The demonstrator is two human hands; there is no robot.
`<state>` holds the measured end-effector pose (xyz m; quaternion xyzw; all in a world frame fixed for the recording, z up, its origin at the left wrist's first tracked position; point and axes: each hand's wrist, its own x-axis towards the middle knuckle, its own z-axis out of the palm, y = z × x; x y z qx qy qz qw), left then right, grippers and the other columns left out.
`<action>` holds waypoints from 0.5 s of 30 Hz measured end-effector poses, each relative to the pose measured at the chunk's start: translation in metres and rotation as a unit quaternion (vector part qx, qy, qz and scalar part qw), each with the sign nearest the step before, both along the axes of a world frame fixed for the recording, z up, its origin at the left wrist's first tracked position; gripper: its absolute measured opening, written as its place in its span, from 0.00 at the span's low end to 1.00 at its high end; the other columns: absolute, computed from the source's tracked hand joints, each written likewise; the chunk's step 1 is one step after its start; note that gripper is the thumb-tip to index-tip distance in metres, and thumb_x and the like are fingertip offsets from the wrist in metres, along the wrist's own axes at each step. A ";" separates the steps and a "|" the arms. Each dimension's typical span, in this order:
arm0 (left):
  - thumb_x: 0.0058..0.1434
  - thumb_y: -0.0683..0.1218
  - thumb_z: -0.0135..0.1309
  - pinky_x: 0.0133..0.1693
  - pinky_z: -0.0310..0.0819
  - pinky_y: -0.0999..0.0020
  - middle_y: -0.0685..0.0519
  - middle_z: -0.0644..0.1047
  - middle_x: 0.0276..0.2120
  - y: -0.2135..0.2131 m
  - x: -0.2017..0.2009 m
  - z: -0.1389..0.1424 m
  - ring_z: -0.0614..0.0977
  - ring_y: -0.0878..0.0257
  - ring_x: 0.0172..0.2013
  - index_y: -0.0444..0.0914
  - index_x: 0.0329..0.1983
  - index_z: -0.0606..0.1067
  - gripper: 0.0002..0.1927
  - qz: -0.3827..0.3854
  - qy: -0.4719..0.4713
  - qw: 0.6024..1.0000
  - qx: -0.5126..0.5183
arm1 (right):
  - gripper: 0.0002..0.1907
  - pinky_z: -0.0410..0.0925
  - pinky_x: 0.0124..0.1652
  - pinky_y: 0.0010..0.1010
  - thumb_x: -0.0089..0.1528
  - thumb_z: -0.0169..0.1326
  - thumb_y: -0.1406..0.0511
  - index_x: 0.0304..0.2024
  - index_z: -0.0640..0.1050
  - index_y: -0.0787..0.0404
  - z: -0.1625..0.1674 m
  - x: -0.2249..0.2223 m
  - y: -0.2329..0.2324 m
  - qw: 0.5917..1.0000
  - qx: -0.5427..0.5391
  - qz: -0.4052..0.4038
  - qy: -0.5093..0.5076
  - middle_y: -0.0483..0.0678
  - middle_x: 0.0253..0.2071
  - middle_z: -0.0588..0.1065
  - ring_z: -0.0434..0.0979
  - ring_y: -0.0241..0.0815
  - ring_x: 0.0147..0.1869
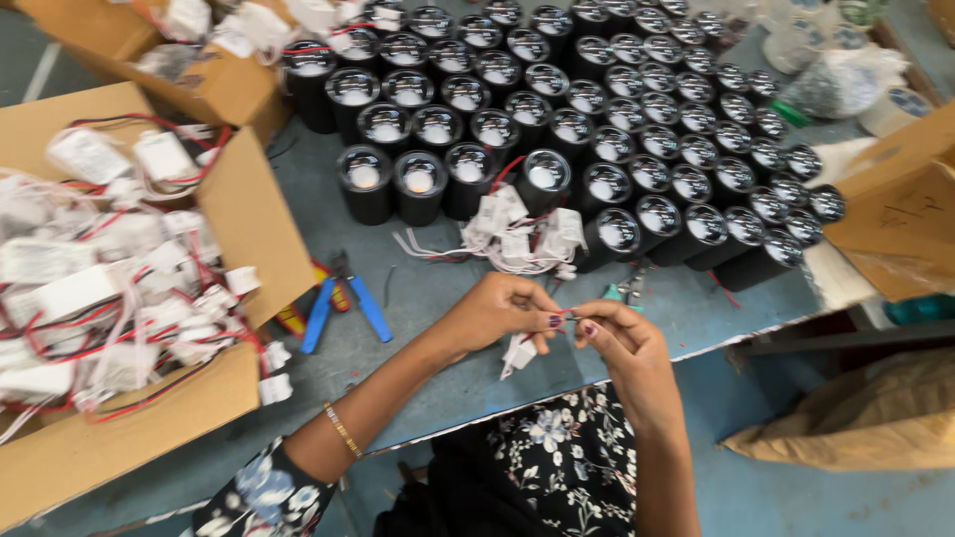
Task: The person sits at a workbench and uses pliers to strip and trim the red and black wires of LED driver modules, then arranges the prepared drivers and wires on the table among rows of black LED light housings.
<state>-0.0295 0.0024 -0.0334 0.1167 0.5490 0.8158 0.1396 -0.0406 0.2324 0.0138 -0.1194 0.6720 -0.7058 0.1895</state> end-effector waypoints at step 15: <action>0.64 0.42 0.58 0.41 0.79 0.69 0.44 0.82 0.37 0.005 -0.026 -0.033 0.86 0.60 0.35 0.27 0.49 0.77 0.14 0.062 -0.002 0.995 0.079 | 0.03 0.67 0.46 0.18 0.72 0.55 0.76 0.48 0.75 0.70 0.043 0.026 -0.058 0.936 0.044 -0.145 0.316 0.47 0.45 0.72 0.73 0.30 0.44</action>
